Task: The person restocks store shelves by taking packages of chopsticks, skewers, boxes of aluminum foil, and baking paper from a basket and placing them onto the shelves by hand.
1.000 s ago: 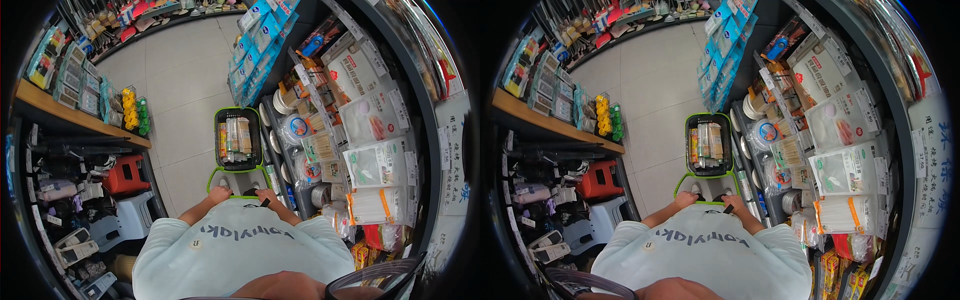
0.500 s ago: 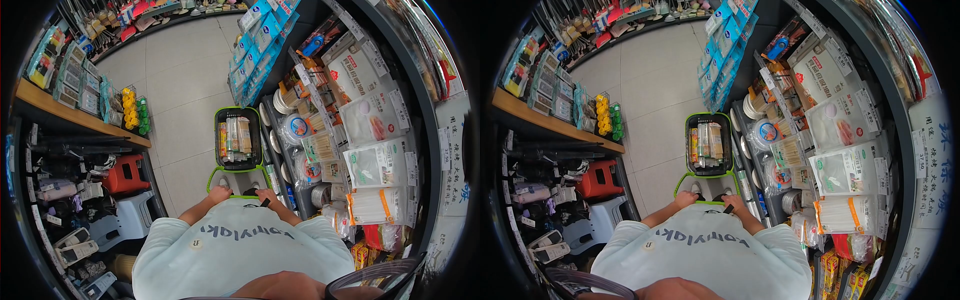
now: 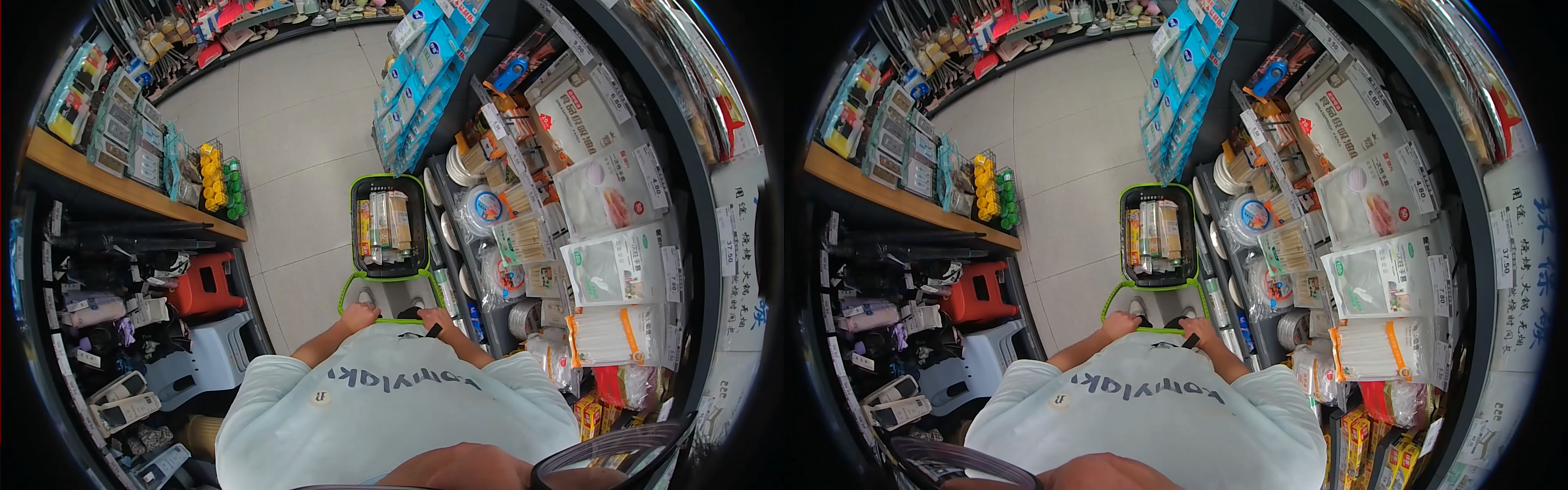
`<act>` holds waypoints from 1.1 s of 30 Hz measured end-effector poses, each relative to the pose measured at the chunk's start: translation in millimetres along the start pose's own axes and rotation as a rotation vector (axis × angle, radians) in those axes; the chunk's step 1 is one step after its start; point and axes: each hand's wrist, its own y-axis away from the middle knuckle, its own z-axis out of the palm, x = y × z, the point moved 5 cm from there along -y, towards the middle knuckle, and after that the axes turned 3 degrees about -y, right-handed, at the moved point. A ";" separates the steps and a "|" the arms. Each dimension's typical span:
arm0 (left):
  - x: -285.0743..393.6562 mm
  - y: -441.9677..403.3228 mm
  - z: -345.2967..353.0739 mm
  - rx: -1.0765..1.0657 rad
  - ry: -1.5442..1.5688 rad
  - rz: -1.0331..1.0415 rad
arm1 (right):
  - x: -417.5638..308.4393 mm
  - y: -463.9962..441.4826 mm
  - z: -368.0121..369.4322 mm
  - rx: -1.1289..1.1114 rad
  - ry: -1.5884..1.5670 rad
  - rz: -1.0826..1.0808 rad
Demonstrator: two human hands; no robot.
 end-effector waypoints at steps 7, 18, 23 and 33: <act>1.4 0.0 -0.7 -0.016 -0.001 -0.012 | 1.4 1.1 2.1 -0.006 0.022 0.000; 0.9 0.0 0.1 -0.006 -0.006 -0.003 | 11.3 0.6 15.2 0.055 0.004 -0.026; 1.2 -0.1 -1.3 0.005 -0.006 -0.001 | 11.8 1.2 15.6 0.037 0.004 -0.008; 2.5 -0.3 -7.4 0.021 -0.007 0.005 | 13.5 1.0 17.5 0.038 0.010 -0.018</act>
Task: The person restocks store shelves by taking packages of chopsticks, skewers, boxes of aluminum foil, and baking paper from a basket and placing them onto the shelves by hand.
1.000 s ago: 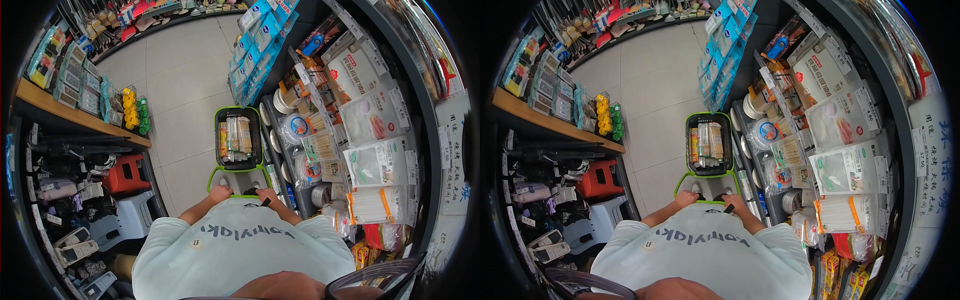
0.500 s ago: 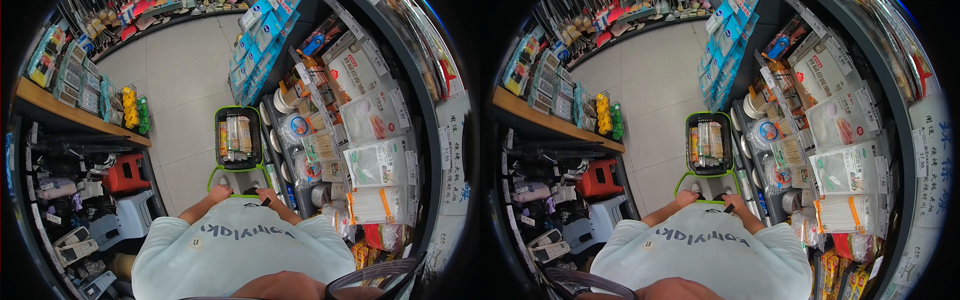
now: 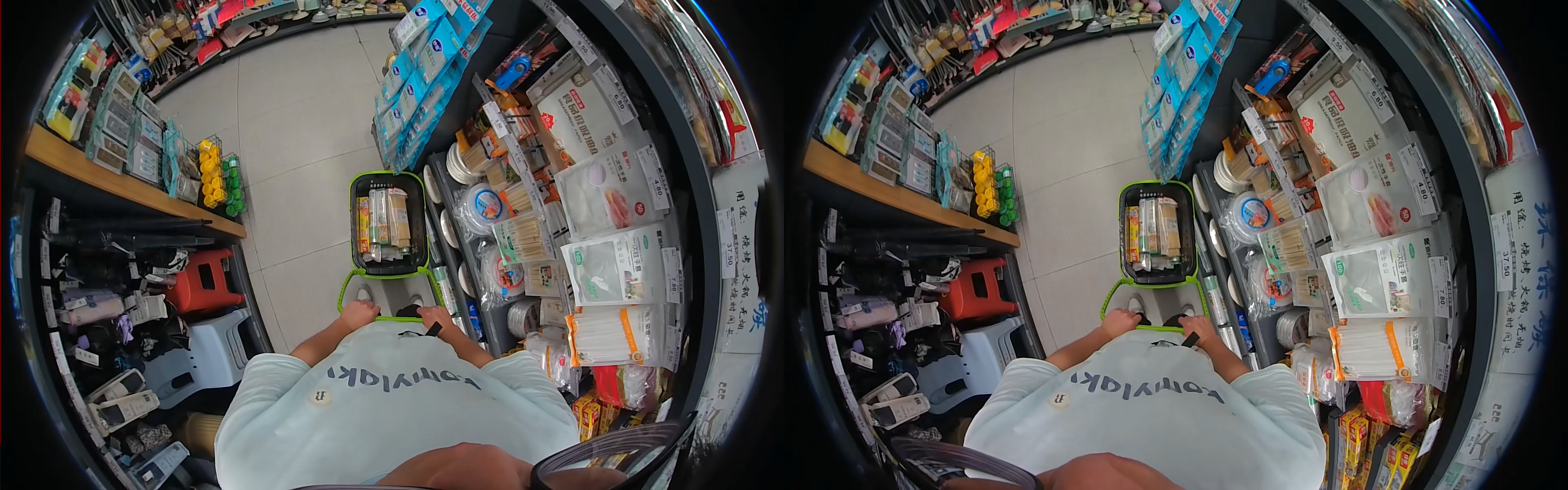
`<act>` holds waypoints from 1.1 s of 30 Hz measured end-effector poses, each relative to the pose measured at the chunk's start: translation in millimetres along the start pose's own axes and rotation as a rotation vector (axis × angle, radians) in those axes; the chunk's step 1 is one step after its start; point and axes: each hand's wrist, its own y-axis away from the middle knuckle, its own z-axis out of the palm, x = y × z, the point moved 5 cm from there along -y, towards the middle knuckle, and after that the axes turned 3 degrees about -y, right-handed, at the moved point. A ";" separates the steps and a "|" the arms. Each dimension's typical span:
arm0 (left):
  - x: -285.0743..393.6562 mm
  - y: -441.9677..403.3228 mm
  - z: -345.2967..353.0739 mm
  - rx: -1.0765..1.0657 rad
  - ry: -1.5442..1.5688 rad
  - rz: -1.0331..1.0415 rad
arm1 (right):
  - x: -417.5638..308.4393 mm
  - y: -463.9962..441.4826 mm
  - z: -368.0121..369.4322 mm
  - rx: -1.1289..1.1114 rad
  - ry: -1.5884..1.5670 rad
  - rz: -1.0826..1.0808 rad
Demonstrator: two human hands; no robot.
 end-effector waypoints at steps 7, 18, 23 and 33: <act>0.9 -10.8 -6.6 -0.180 0.057 -0.032 | 5.8 6.3 -6.8 -0.027 -0.006 0.017; 107.4 -34.8 -478.4 0.991 1.168 0.725 | 11.2 20.8 -23.9 -0.220 0.004 0.097; 148.6 -3.2 -531.0 1.205 1.275 0.783 | 4.0 13.6 -37.3 -0.281 0.039 0.107; 163.6 22.3 -517.1 1.237 1.409 0.801 | 6.9 19.5 -34.6 -0.232 0.019 0.150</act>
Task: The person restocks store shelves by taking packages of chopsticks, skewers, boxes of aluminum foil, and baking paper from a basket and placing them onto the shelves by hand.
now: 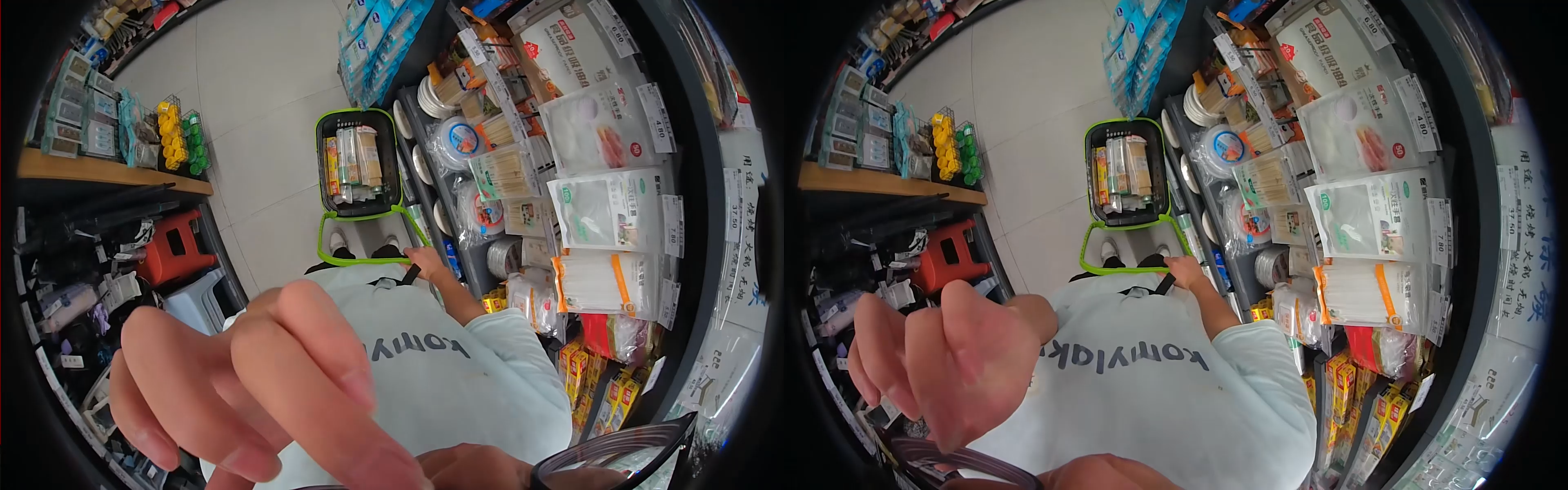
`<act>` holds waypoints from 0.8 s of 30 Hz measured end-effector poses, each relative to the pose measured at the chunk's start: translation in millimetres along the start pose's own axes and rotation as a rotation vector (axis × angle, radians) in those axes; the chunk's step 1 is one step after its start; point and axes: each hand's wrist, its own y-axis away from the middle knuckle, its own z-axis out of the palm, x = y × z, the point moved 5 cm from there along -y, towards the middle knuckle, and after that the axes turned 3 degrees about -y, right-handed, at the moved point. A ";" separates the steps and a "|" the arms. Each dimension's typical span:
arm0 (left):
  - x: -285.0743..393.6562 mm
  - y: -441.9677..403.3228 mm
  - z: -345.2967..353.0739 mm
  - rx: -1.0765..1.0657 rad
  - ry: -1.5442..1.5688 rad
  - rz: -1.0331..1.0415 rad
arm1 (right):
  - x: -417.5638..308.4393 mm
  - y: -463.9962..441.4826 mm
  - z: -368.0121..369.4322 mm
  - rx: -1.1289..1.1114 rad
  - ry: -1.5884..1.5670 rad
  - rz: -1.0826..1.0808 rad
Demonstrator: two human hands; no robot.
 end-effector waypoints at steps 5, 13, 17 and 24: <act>25.1 11.1 -8.0 0.037 0.130 -0.165 | 0.8 -1.1 6.3 0.019 0.014 -0.018; 53.1 16.3 -30.8 0.129 0.338 -0.291 | -1.0 -3.5 3.9 0.056 0.014 -0.022; 73.5 38.8 -52.2 0.127 0.013 0.235 | -1.0 -1.1 7.3 0.050 0.008 -0.022; 51.6 12.2 -30.1 0.143 -0.440 0.322 | -1.2 -1.3 6.1 0.063 -0.009 -0.029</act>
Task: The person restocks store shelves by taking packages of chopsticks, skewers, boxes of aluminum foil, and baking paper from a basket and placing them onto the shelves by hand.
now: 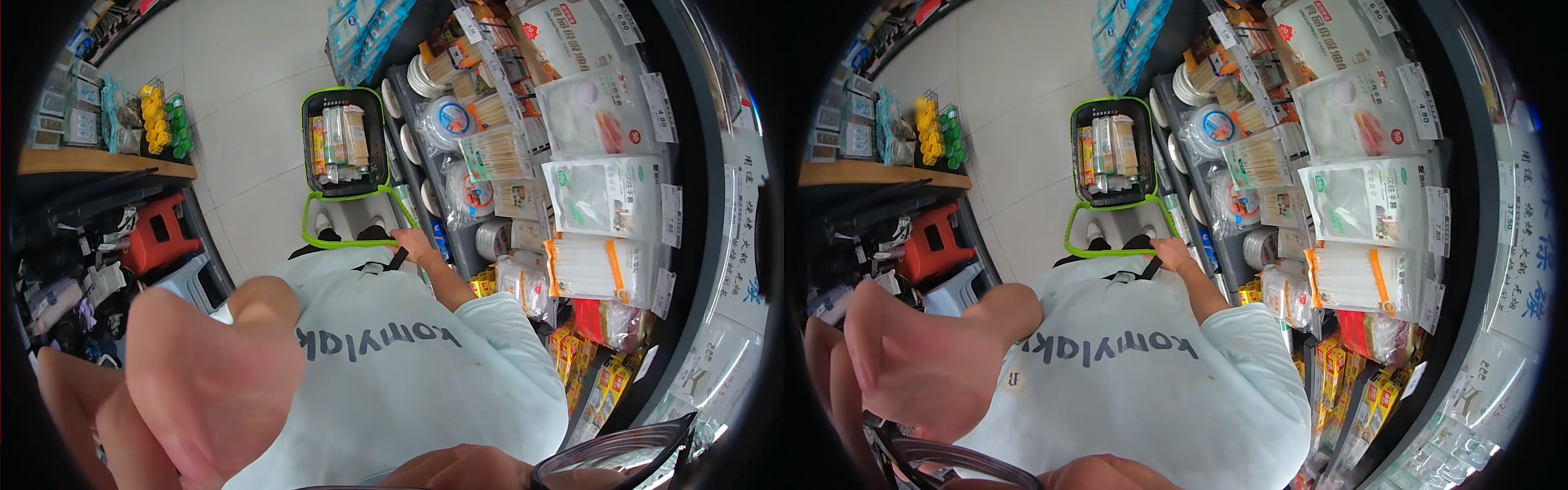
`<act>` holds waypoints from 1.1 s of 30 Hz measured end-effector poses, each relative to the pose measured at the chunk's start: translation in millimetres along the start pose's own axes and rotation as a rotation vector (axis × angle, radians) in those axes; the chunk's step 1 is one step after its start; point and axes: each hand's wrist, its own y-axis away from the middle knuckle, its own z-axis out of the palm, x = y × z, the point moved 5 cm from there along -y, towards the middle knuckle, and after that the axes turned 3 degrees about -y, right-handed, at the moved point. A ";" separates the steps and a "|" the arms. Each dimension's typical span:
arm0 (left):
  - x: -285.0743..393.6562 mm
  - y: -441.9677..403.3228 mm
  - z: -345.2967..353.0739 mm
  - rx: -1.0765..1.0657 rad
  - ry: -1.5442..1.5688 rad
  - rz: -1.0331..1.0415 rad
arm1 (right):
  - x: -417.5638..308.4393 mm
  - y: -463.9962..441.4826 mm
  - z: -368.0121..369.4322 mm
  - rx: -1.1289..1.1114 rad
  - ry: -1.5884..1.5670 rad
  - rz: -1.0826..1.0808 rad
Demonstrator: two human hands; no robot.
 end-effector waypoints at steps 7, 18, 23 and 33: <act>-47.3 4.8 47.6 0.069 0.506 -0.348 | 4.8 -0.2 9.5 0.009 0.033 -0.060; -20.0 9.3 18.4 0.107 0.411 -0.183 | -5.7 2.1 0.3 0.029 0.005 0.007; -4.1 6.7 -15.0 0.130 0.388 -0.101 | -5.4 1.9 2.3 0.025 -0.015 -0.006; -8.8 6.9 -10.4 0.214 0.553 0.083 | -7.5 2.3 -0.3 0.014 -0.010 0.024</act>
